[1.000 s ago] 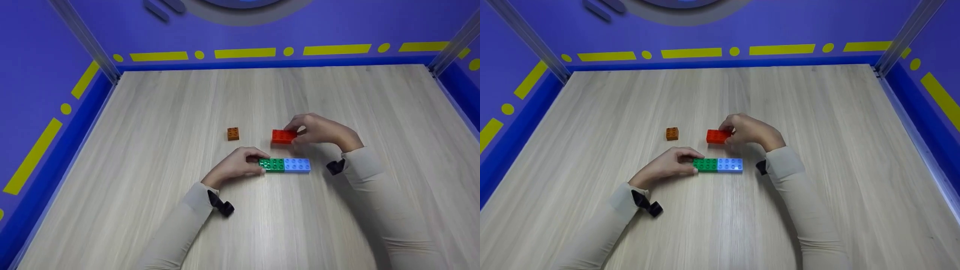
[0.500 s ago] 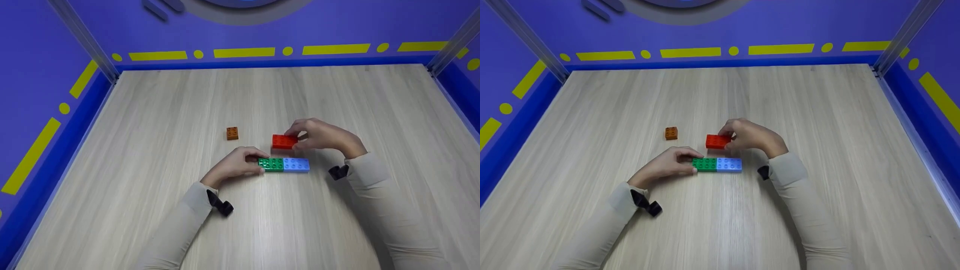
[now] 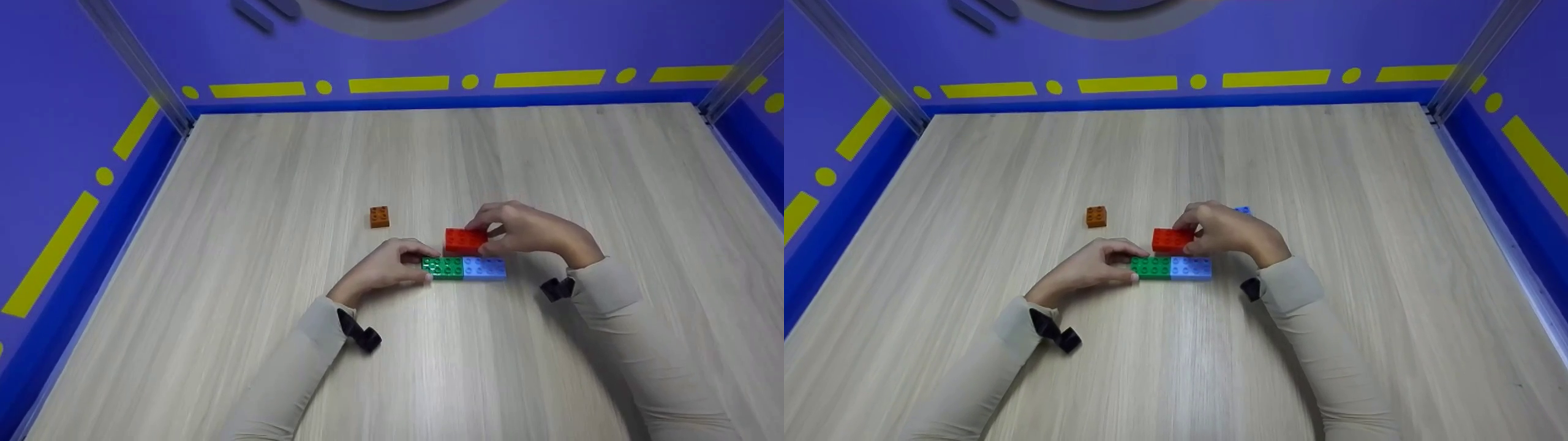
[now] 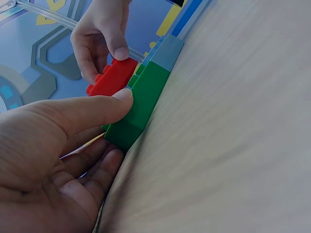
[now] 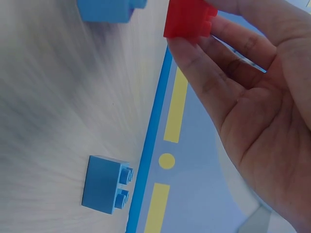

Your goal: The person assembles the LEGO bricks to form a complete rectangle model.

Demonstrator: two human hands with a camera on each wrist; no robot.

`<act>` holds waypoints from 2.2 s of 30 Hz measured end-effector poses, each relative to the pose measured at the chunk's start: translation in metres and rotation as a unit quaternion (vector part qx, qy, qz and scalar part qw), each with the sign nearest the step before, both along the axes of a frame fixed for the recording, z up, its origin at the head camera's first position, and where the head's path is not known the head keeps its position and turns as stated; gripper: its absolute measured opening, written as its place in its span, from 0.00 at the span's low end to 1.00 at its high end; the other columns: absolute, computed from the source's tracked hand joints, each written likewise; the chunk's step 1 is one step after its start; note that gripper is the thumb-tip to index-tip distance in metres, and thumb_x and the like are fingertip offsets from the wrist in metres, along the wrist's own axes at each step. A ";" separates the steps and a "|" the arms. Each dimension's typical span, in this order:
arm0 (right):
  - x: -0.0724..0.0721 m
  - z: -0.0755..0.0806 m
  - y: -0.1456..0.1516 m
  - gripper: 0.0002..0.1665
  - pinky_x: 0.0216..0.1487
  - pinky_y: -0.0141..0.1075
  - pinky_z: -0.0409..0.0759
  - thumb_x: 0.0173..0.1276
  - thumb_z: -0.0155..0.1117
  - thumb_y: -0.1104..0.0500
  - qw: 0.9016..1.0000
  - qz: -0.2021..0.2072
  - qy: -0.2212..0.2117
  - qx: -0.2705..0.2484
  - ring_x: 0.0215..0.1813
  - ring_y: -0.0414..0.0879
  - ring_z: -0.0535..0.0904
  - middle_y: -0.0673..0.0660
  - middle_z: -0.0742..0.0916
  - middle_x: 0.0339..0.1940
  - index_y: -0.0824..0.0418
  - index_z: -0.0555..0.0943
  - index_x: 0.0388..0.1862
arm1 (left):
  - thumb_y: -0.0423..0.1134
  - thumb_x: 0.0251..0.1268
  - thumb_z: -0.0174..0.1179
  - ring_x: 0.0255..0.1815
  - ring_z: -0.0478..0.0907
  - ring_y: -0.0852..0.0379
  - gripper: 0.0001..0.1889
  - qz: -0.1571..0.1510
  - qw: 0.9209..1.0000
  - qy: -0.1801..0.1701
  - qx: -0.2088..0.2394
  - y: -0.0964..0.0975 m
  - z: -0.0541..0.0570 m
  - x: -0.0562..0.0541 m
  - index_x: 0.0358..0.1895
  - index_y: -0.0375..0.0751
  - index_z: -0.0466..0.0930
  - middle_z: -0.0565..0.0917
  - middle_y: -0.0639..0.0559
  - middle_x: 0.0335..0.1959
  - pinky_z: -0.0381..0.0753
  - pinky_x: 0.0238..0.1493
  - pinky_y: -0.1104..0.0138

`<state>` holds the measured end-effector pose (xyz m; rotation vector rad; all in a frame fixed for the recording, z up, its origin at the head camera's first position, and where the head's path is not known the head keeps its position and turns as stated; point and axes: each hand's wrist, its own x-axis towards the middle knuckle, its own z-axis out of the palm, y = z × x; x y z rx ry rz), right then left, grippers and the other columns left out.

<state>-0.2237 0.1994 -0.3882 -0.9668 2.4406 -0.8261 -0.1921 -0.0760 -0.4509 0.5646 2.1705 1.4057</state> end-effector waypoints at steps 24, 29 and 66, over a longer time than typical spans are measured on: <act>0.012 0.000 -0.003 0.19 0.51 0.41 0.82 0.61 0.67 0.65 1.000 0.027 -0.014 0.007 0.52 0.49 0.80 0.56 0.83 0.48 0.63 0.82 0.52 | 0.37 0.53 0.70 0.52 0.74 0.59 0.20 0.003 1.000 -0.002 -0.007 -0.001 0.000 0.000 0.53 0.51 0.83 0.81 0.56 0.53 0.73 0.58 0.66; 0.014 0.000 -0.004 0.19 0.51 0.40 0.82 0.60 0.68 0.64 0.999 0.022 -0.023 0.006 0.52 0.48 0.80 0.54 0.83 0.48 0.62 0.83 0.52 | 0.38 0.54 0.70 0.53 0.74 0.60 0.20 0.000 1.000 0.002 -0.006 -0.001 0.000 0.000 0.53 0.51 0.83 0.82 0.57 0.53 0.73 0.59 0.66; 0.025 -0.004 -0.007 0.19 0.49 0.39 0.82 0.59 0.69 0.66 0.999 0.029 -0.021 0.007 0.52 0.50 0.81 0.56 0.82 0.47 0.64 0.82 0.51 | 0.37 0.54 0.70 0.52 0.75 0.59 0.20 0.001 1.000 0.000 -0.001 0.000 0.000 0.001 0.52 0.51 0.83 0.81 0.54 0.54 0.75 0.56 0.67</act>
